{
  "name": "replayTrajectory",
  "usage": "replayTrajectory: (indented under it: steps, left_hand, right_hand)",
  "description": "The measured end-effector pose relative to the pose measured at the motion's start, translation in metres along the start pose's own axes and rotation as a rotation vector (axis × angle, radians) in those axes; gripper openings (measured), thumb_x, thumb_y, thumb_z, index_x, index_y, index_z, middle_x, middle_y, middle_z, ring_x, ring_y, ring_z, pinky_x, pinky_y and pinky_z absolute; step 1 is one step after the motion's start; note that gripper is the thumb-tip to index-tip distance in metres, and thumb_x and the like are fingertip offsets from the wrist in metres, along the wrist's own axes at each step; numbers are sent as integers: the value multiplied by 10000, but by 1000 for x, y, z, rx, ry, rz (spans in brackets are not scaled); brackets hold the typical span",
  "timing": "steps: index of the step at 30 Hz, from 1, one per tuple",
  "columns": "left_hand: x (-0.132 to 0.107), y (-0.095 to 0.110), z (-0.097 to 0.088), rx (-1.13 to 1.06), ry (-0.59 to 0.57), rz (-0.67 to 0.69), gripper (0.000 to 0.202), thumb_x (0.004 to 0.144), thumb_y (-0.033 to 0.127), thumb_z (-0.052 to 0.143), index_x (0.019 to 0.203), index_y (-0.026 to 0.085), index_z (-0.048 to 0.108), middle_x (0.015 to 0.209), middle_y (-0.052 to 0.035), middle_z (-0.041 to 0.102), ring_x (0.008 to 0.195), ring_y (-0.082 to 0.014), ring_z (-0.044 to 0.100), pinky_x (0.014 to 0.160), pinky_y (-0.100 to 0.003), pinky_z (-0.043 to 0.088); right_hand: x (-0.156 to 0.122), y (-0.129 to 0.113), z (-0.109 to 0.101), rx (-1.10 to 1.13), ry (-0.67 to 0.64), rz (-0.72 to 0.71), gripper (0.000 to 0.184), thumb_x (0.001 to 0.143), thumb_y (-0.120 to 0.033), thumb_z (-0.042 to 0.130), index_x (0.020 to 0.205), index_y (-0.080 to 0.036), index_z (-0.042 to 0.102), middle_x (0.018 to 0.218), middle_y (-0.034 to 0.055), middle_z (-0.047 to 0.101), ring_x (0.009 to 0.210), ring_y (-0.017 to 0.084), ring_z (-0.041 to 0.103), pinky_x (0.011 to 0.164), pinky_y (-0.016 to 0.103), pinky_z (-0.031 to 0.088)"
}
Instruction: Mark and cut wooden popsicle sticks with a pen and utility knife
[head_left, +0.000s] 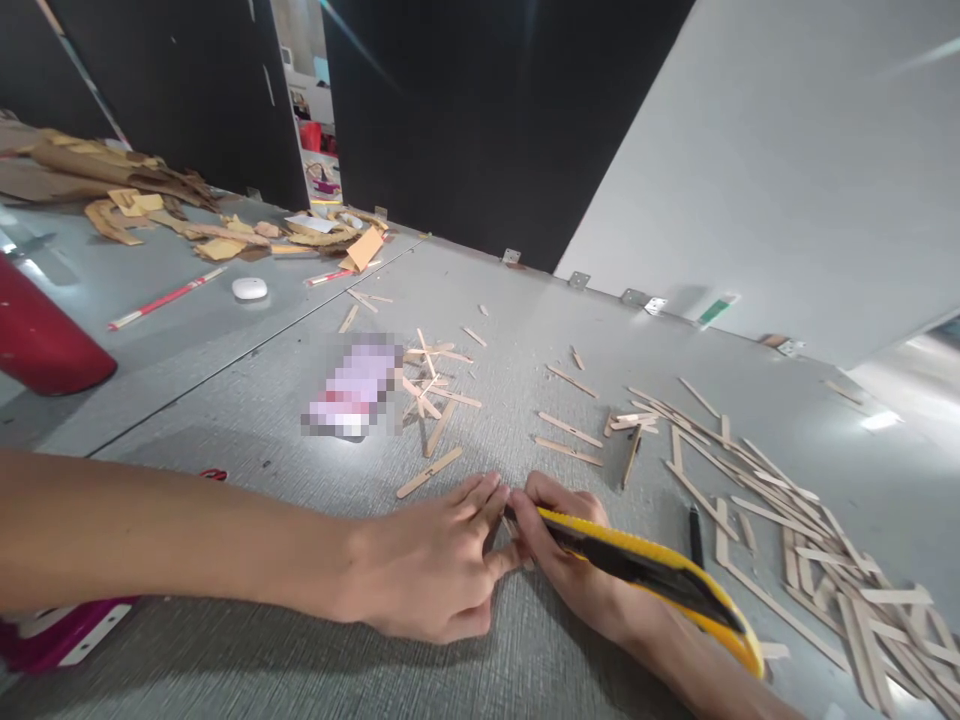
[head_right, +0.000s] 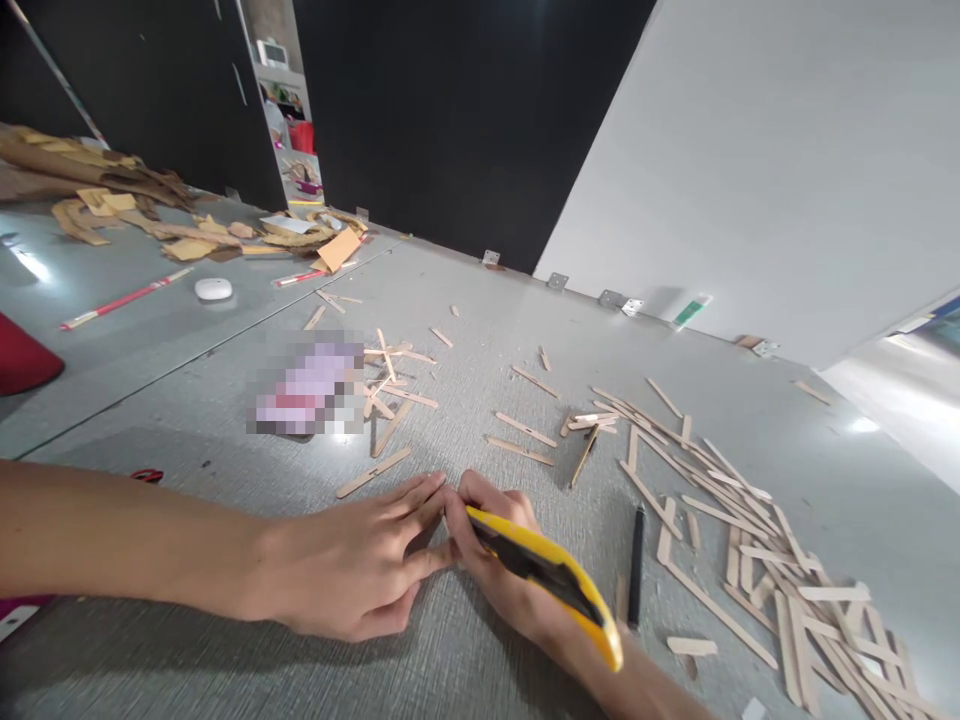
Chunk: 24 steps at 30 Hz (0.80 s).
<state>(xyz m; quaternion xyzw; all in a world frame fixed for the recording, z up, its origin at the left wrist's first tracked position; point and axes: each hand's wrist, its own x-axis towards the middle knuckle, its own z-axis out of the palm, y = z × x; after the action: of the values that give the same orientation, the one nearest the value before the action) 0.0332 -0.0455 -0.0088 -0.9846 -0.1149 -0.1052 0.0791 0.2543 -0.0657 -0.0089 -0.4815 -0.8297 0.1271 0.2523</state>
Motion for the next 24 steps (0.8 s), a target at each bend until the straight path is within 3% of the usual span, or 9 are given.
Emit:
replayTrajectory:
  steps: [2,4,6,10,16,19,21,24]
  left_hand:
    - [1,1,-2,25,-20,27,583,1052,376,435,1460,-28,537,1397,-331,610,1393,-409,550,1226,-487,350]
    - [3,1,-4,15,-47,26,585,1046,374,447,1451,-38,542,1395,-329,613,1388,-409,554,1218,-484,357]
    - [4,1,-4,-23,-51,1,575,1036,367,468,1440,-33,550,1414,-319,603,1402,-400,542,1224,-474,345]
    - [4,2,-1,-87,-31,-19,562,1025,342,511,1443,-32,545,1453,-301,581,1438,-383,505,1244,-480,308]
    - [3,2,3,-88,-39,-21,634,1035,365,511,1522,-35,450,1487,-328,530,1449,-404,485,1217,-504,345]
    - [2,1,0,-97,-57,-19,615,1050,372,471,1545,10,431,1521,-310,502,1480,-390,445,1221,-499,346]
    - [0,0,-2,-89,-67,-18,613,1059,382,452,1555,24,416,1534,-306,491,1490,-384,432,1224,-491,349]
    - [-2,-2,-3,-88,-64,0,613,1071,376,430,1574,29,379,1551,-307,470,1496,-378,423,1231,-479,346]
  right_hand:
    - [-5,8,-3,-56,-11,-92,276,1075,-243,456,831,-233,585,735,-9,634,596,144,603,647,321,543]
    - [-11,19,-4,-113,-13,-218,213,1043,-210,483,1057,-232,694,1037,89,734,852,232,701,794,417,570]
    - [-16,29,-4,-233,5,-366,350,1020,-148,494,1325,-227,648,1294,157,692,1066,303,691,890,481,560]
    - [-17,35,-5,-434,47,-522,525,1011,-82,493,1524,-192,478,1370,193,652,1141,301,678,936,459,568]
    - [-10,25,-17,-418,7,-500,401,1018,-119,489,1383,-238,602,1226,158,721,1110,337,684,859,495,577]
    - [-7,20,-13,-178,-43,-243,233,1065,-199,446,1044,-248,673,919,55,735,851,233,705,739,385,590]
    - [-5,15,-8,-21,-72,-56,305,1097,-256,425,831,-245,574,684,-25,623,620,153,610,590,292,549]
    - [-3,7,-4,189,-52,88,321,1096,-334,471,795,-244,539,607,-62,541,539,126,521,487,250,470]
